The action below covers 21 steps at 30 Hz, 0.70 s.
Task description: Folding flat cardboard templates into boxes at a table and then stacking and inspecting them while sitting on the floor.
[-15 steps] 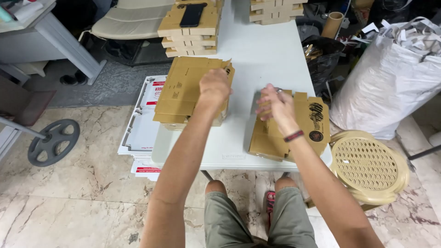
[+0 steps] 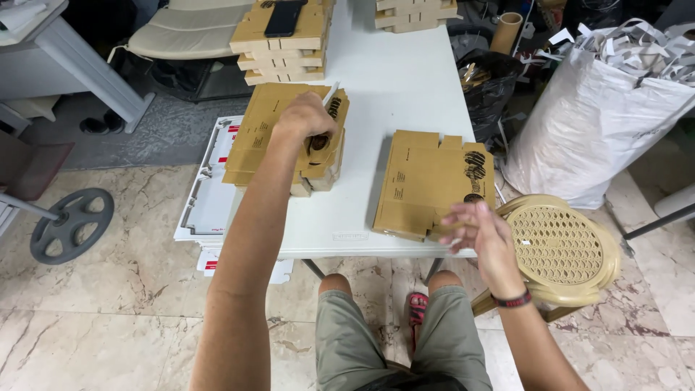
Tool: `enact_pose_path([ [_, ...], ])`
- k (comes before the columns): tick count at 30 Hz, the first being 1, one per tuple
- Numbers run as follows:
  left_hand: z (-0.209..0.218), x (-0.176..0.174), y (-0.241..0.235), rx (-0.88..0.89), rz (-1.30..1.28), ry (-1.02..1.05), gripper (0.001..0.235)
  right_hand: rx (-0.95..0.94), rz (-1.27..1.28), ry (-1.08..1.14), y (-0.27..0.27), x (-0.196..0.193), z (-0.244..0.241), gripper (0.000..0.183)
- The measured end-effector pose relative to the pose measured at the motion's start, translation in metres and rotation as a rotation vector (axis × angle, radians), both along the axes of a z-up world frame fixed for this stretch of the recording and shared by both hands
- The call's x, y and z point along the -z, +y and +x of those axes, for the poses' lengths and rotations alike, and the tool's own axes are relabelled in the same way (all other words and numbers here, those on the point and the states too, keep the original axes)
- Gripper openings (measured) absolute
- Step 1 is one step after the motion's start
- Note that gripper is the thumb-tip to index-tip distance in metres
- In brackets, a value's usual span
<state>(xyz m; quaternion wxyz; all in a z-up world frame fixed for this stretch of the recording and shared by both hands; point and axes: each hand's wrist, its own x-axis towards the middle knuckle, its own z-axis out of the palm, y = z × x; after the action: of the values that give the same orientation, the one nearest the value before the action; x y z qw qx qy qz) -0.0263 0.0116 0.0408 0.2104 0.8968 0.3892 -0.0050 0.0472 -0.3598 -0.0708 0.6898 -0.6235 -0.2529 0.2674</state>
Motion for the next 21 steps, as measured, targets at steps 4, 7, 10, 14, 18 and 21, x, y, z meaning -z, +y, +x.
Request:
enact_pose_path([
  [4, 0.011, 0.018, 0.002, -0.047, 0.108, -0.077, 0.037, 0.025, -0.003, 0.042, -0.032, 0.025, -0.016, 0.053],
  [7, 0.007, -0.007, -0.017, -0.148, 0.228, 0.05, 0.032, 0.02, 0.028, -0.057, -0.047, 0.028, -0.024, 0.043],
  [10, -0.013, -0.03, -0.013, -0.194, 0.314, 0.005, 0.017, 0.083, -0.046, -0.07, -0.044, 0.021, -0.025, 0.035],
  [14, -0.038, -0.057, -0.002, -0.056, 1.141, 0.01, 0.029, 0.015, 0.098, -0.434, -0.015, -0.027, -0.022, 0.033],
  [18, -0.043, -0.072, -0.094, 0.165, 1.318, 0.019, 0.026, -0.347, 0.549, -0.215, 0.03, -0.079, 0.002, 0.079],
  [21, -0.031, -0.09, -0.249, 0.518, 0.588, -0.089, 0.067, -0.293, 0.669, 0.299, 0.024, -0.104, 0.011, 0.095],
])
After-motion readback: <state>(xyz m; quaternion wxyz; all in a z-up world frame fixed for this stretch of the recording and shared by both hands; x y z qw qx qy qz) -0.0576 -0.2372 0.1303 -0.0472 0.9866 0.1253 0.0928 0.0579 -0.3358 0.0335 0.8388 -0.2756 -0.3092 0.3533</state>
